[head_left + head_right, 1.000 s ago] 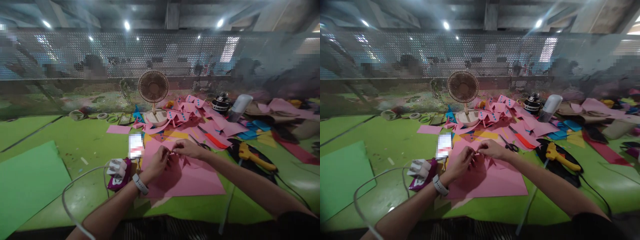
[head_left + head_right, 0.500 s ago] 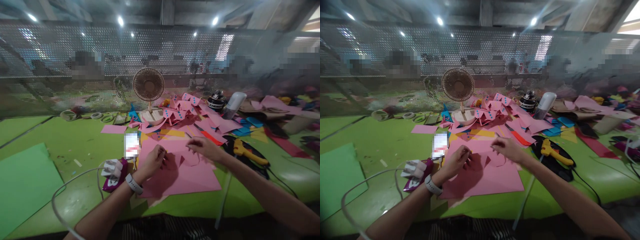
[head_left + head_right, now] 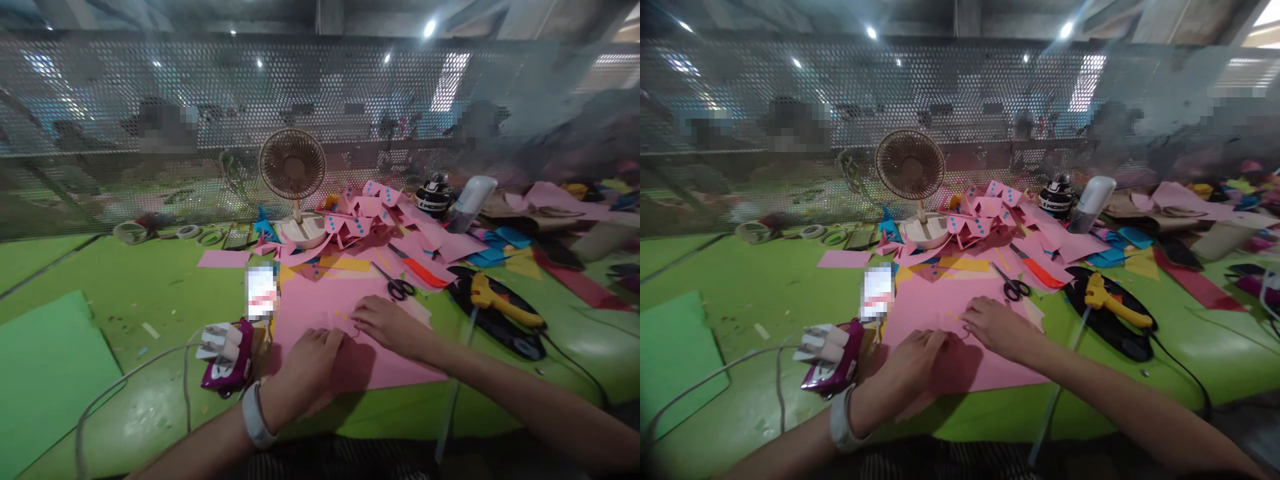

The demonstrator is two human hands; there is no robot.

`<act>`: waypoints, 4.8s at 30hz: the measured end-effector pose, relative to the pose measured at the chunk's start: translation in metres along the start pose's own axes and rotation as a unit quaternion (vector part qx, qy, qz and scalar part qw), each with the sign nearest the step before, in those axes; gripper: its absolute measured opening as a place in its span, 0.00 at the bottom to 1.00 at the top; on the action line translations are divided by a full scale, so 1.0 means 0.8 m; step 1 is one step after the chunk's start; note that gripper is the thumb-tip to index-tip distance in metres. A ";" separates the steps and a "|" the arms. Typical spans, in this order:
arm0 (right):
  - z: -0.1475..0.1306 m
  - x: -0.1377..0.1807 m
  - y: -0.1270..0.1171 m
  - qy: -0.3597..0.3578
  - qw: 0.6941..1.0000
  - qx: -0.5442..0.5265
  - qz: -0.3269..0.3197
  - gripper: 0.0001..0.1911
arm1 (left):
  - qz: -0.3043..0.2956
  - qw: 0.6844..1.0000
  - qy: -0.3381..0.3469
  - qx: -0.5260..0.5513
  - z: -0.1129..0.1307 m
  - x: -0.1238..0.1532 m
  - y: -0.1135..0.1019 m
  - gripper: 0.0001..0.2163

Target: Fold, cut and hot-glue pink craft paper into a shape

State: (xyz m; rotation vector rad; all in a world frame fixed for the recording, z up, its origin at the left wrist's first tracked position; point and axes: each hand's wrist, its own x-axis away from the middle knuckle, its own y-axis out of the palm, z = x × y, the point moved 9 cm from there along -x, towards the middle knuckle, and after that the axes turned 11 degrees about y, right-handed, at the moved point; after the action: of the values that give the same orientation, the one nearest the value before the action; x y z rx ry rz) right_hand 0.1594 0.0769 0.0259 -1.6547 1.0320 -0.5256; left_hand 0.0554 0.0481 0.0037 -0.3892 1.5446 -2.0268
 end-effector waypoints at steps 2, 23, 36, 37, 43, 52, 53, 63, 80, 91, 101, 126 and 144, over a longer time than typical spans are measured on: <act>0.004 -0.014 -0.003 0.043 0.999 -0.031 -0.002 0.11 | 0.003 1.000 0.024 -0.016 0.004 0.003 0.003 0.17; 0.022 -0.025 0.011 0.144 0.981 -0.130 -0.029 0.04 | -0.004 1.000 0.027 0.013 0.009 -0.002 -0.004 0.17; 0.004 0.005 -0.004 0.039 0.998 0.046 -0.003 0.22 | 0.035 0.998 0.047 -0.005 0.007 0.003 0.002 0.18; 0.001 0.010 -0.003 0.024 0.997 0.075 0.001 0.27 | 0.041 0.998 0.049 -0.002 0.007 0.004 0.002 0.19; -0.005 0.028 0.019 -0.018 0.990 0.137 -0.004 0.39 | 0.052 0.996 0.070 -0.002 0.010 0.006 -0.001 0.19; -0.002 0.028 0.033 -0.013 0.991 0.128 -0.019 0.38 | 0.005 0.996 0.080 -0.027 0.014 0.006 0.002 0.21; -0.002 0.028 0.035 -0.013 0.992 0.126 -0.021 0.39 | 0.004 0.997 0.079 -0.027 0.014 0.006 0.002 0.21; 0.000 0.024 0.020 0.003 0.995 0.097 -0.006 0.35 | 0.005 0.997 0.072 -0.005 0.012 0.004 0.004 0.20; -0.014 0.022 0.001 -0.043 0.990 0.128 0.038 0.25 | 0.017 0.997 0.074 0.006 0.012 0.004 0.002 0.19; -0.002 0.016 -0.001 -0.003 0.997 0.059 0.045 0.23 | 0.005 0.997 0.076 0.001 0.014 0.005 0.000 0.22; 0.031 -0.029 -0.002 0.104 0.992 -0.067 0.012 0.08 | 0.013 0.998 0.062 0.008 0.013 0.003 0.001 0.22; 0.046 -0.042 0.011 0.168 0.978 -0.116 0.044 0.08 | 0.023 0.998 0.062 0.018 0.019 0.003 -0.007 0.19; 0.030 -0.041 0.014 0.193 0.974 -0.113 0.041 0.03 | 0.027 0.998 0.064 -0.005 0.017 0.004 -0.002 0.18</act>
State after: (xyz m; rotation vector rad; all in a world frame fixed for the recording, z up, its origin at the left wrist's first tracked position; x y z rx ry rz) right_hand 0.1567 0.1167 0.0126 -1.7366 1.4838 -0.7139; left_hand 0.0600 0.0355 0.0087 -0.2219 1.6240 -2.0380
